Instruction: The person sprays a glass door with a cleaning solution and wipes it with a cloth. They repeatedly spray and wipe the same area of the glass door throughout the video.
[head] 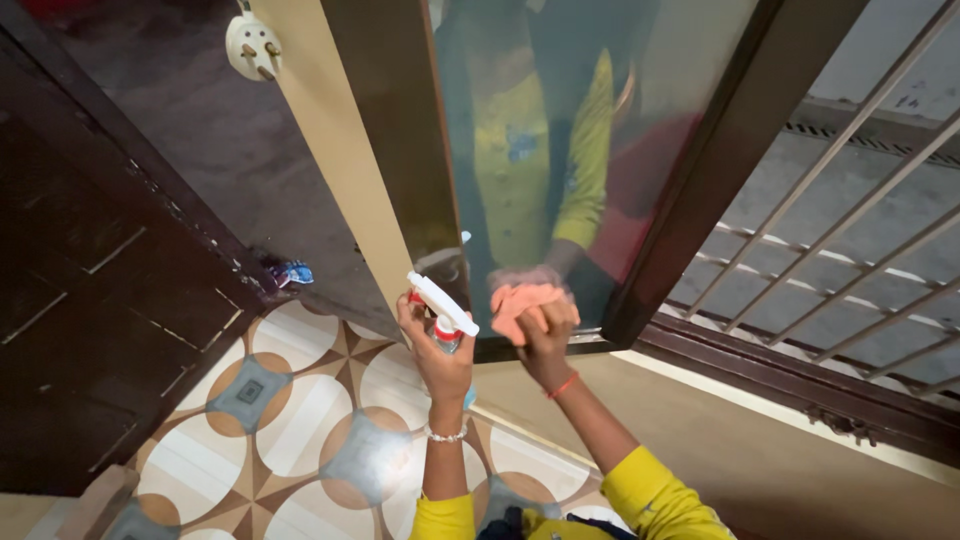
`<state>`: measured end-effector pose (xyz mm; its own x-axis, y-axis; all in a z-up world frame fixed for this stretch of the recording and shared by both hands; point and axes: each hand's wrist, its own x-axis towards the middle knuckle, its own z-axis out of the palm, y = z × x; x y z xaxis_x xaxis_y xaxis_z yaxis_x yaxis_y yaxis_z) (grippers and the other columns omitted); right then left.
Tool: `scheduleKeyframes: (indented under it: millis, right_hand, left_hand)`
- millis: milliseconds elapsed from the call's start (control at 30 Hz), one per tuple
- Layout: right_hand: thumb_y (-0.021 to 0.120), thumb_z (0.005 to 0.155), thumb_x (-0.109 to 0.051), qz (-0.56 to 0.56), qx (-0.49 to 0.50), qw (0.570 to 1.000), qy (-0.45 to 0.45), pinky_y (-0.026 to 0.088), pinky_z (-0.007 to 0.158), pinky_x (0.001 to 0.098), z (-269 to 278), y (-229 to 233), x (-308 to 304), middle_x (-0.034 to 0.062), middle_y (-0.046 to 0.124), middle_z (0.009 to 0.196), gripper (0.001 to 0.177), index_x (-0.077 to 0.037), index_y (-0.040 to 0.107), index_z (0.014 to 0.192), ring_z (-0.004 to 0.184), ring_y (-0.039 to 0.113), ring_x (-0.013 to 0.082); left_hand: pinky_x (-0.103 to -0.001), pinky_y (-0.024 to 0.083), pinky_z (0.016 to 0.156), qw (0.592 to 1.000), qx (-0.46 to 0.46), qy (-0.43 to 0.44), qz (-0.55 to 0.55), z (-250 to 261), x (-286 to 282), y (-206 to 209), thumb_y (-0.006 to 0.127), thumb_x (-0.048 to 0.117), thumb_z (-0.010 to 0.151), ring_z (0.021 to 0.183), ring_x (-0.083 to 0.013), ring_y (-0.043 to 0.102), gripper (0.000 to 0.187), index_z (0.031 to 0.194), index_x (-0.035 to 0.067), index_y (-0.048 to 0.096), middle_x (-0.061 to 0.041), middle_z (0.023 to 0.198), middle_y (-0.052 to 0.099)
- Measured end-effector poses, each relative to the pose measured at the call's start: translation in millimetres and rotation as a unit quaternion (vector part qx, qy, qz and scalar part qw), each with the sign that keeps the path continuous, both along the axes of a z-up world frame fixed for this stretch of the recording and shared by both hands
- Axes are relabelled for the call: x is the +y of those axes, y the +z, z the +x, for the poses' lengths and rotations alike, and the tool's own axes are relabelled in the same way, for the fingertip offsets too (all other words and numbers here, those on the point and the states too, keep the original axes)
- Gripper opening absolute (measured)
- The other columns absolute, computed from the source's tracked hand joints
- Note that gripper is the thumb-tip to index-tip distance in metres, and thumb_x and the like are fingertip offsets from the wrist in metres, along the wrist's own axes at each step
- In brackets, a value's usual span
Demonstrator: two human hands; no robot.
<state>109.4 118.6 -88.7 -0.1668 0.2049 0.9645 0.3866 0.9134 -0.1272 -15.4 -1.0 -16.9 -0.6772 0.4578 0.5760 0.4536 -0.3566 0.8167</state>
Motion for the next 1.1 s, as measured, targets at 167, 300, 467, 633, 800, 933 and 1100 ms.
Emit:
scheduleKeyframes:
  millis: [167, 300, 467, 633, 800, 933, 1100]
  right_hand:
    - [0.084, 0.081, -0.022, 0.04, -0.028, 0.998, 0.028, 0.042, 0.098, 0.0527, 9, 9, 14, 0.0086, 0.051, 0.124, 0.037, -0.012, 0.066, 0.112, 0.117, 0.054, 0.0347]
    - [0.075, 0.09, -0.007, 0.042, 0.081, 0.996, -0.021, 0.04, 0.114, 0.0539, 14, 131, 22, 0.0167, 0.046, 0.139, 0.027, -0.006, 0.064, 0.115, 0.133, 0.049, 0.0418]
    - [0.076, 0.098, -0.007, 0.013, 0.14, 0.988, -0.069, 0.04, 0.113, 0.0486, 11, 254, 10, 0.0174, 0.043, 0.148, 0.034, -0.006, 0.066, 0.131, 0.138, 0.047, 0.0363]
    - [0.071, 0.088, -0.017, 0.079, 0.107, 0.99, -0.046, 0.038, 0.112, 0.0565, -8, 205, 16, 0.0184, 0.045, 0.139, 0.039, -0.005, 0.06, 0.123, 0.133, 0.046, 0.0416]
    - [0.073, 0.087, -0.028, 0.019, 0.016, 0.999, -0.039, 0.034, 0.109, 0.0564, -19, 33, 1, 0.0128, 0.051, 0.129, 0.032, -0.014, 0.066, 0.114, 0.123, 0.047, 0.0405]
    - [0.074, 0.087, -0.028, -0.014, -0.043, 0.998, -0.035, 0.035, 0.109, 0.0544, -12, -25, 2, 0.0137, 0.052, 0.13, 0.026, -0.016, 0.07, 0.109, 0.126, 0.049, 0.0401]
    - [0.081, 0.08, -0.03, 0.048, 0.032, 0.998, -0.028, 0.037, 0.108, 0.0532, -9, 58, 19, 0.0132, 0.051, 0.126, 0.037, -0.013, 0.068, 0.111, 0.121, 0.049, 0.0387]
  left_hand:
    - [-0.04, 0.046, 0.106, 1.0, 0.013, 0.006, 0.003, 1, -1, 1, 0.081, 0.005, 0.081, 0.126, -0.0329, 0.055, 0.092, 0.154, 0.002, 0.026, -0.023, 0.143, 0.049]
    - [-0.04, 0.046, 0.107, 1.0, -0.003, 0.008, -0.013, 2, -2, 1, 0.081, 0.004, 0.08, 0.128, -0.0331, 0.056, 0.092, 0.154, 0.002, 0.026, -0.023, 0.145, 0.049]
    - [-0.041, 0.046, 0.108, 1.0, 0.004, 0.008, -0.015, 1, -2, 0, 0.082, 0.004, 0.08, 0.128, -0.0338, 0.056, 0.093, 0.155, 0.002, 0.025, -0.024, 0.146, 0.048]
    - [-0.04, 0.048, 0.107, 1.0, -0.003, 0.0, -0.009, 1, -1, -1, 0.081, 0.004, 0.081, 0.126, -0.0329, 0.058, 0.092, 0.155, 0.002, 0.026, -0.023, 0.144, 0.049]
    - [-0.041, 0.047, 0.107, 1.0, -0.004, -0.017, 0.02, -1, 0, -1, 0.079, 0.002, 0.079, 0.128, -0.0336, 0.056, 0.092, 0.155, 0.002, 0.025, -0.023, 0.146, 0.048]
    - [-0.038, 0.05, 0.103, 1.0, -0.017, -0.023, 0.007, -2, -1, 0, 0.08, 0.005, 0.081, 0.121, -0.0309, 0.061, 0.091, 0.154, 0.004, 0.027, -0.021, 0.143, 0.052]
    - [-0.037, 0.053, 0.098, 0.999, -0.029, -0.028, -0.011, -3, -3, 2, 0.081, 0.009, 0.08, 0.112, -0.0295, 0.064, 0.09, 0.153, 0.004, 0.028, -0.02, 0.141, 0.054]
